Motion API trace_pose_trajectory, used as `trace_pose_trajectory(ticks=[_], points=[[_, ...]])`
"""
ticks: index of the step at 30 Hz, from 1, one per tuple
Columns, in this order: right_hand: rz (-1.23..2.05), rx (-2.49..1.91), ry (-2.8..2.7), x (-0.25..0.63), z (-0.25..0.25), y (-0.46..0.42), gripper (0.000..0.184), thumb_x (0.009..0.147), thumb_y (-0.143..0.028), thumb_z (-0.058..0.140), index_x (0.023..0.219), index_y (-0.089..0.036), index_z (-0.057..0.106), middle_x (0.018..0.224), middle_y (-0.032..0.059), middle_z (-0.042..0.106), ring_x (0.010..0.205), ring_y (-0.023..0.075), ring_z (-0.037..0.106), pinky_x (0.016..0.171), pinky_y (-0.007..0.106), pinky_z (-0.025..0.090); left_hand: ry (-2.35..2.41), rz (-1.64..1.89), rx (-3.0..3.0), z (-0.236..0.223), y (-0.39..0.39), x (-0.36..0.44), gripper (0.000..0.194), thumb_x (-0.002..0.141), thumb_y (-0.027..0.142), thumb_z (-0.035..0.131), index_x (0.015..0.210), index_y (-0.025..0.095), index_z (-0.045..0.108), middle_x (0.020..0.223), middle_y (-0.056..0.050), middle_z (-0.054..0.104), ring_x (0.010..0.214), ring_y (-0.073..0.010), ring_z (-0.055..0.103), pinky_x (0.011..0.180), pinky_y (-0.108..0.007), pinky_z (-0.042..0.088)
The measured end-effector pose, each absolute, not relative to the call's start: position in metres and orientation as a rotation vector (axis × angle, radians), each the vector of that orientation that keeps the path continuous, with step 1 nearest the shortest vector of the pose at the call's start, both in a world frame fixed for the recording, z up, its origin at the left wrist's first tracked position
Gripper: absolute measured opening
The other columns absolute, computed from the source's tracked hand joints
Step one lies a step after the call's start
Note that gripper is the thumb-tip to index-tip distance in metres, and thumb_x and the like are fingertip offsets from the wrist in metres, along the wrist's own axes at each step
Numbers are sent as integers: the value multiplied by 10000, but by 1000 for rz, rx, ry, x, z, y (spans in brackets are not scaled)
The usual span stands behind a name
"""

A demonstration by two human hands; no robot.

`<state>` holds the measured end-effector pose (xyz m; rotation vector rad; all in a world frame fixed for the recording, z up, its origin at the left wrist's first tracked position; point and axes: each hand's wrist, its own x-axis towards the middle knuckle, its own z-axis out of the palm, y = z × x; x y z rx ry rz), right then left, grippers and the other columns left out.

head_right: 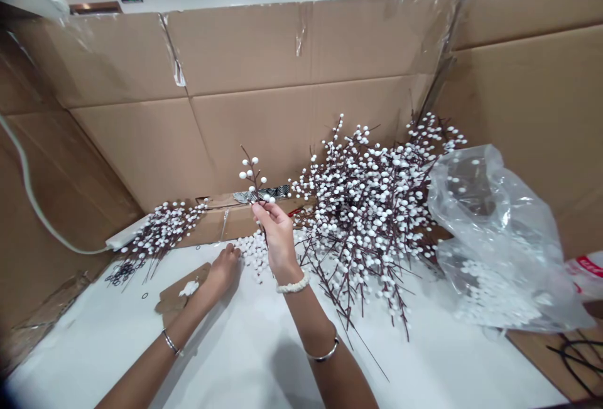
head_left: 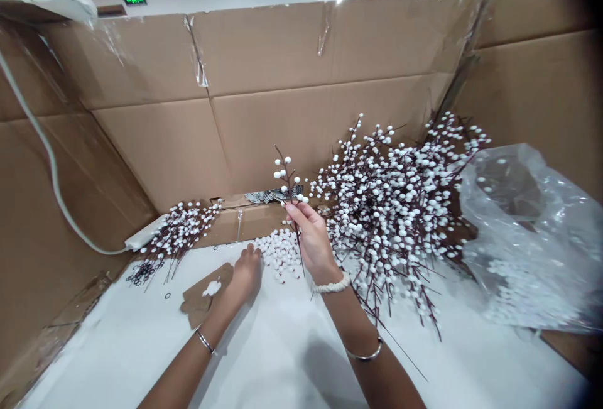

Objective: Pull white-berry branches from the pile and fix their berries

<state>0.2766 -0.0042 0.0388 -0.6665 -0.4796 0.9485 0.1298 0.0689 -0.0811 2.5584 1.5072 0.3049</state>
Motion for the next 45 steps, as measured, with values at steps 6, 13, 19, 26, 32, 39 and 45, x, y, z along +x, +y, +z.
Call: trace_pose_trajectory(ticks=[6,13,19,26,32,39,45], points=[[967,-696,-497,274,37,-3,241,622,-309,841,797,-186,730,824,-28,670,696,74,538,708,214,442,1238,752,2385,-46,79,120,170,888,154,487,876,154,657,965,-124,679,966,-256,611,884,-381,468],[977,-694,-526,266,35,-2,211,666,-310,824,808,-189,725,821,-19,693,790,104,600,800,238,457,891,1286,1697,19,72,133,299,825,443,669,939,168,699,945,-67,705,855,-165,629,745,-255,487],[902,-714,-632,260,35,-4,213,714,-308,794,870,-180,727,951,22,725,928,139,638,931,280,467,561,1266,927,26,68,156,342,669,391,837,883,158,706,761,10,628,648,-50,545,599,-152,432],[839,-800,-773,253,28,7,215,760,-364,754,841,-170,704,795,21,697,723,141,640,695,275,542,469,1129,843,22,76,161,343,704,389,815,897,138,683,828,-17,691,661,-85,615,594,-194,492],[807,-841,-805,248,23,17,221,755,-364,757,821,-171,673,816,21,700,770,160,677,746,291,553,488,1138,820,23,77,158,337,675,384,835,834,138,669,809,-13,710,645,-78,641,612,-172,504],[725,-865,-829,246,19,19,198,771,-340,746,795,-177,636,807,14,697,780,150,655,737,267,518,499,1148,771,26,72,161,377,621,383,865,825,135,667,761,7,694,636,-65,620,636,-168,497],[686,-891,-844,245,18,19,226,774,-372,736,770,-183,612,777,2,651,737,142,598,700,259,485,508,1199,813,25,70,163,365,634,363,858,827,136,646,796,7,701,645,-63,626,654,-175,493]])
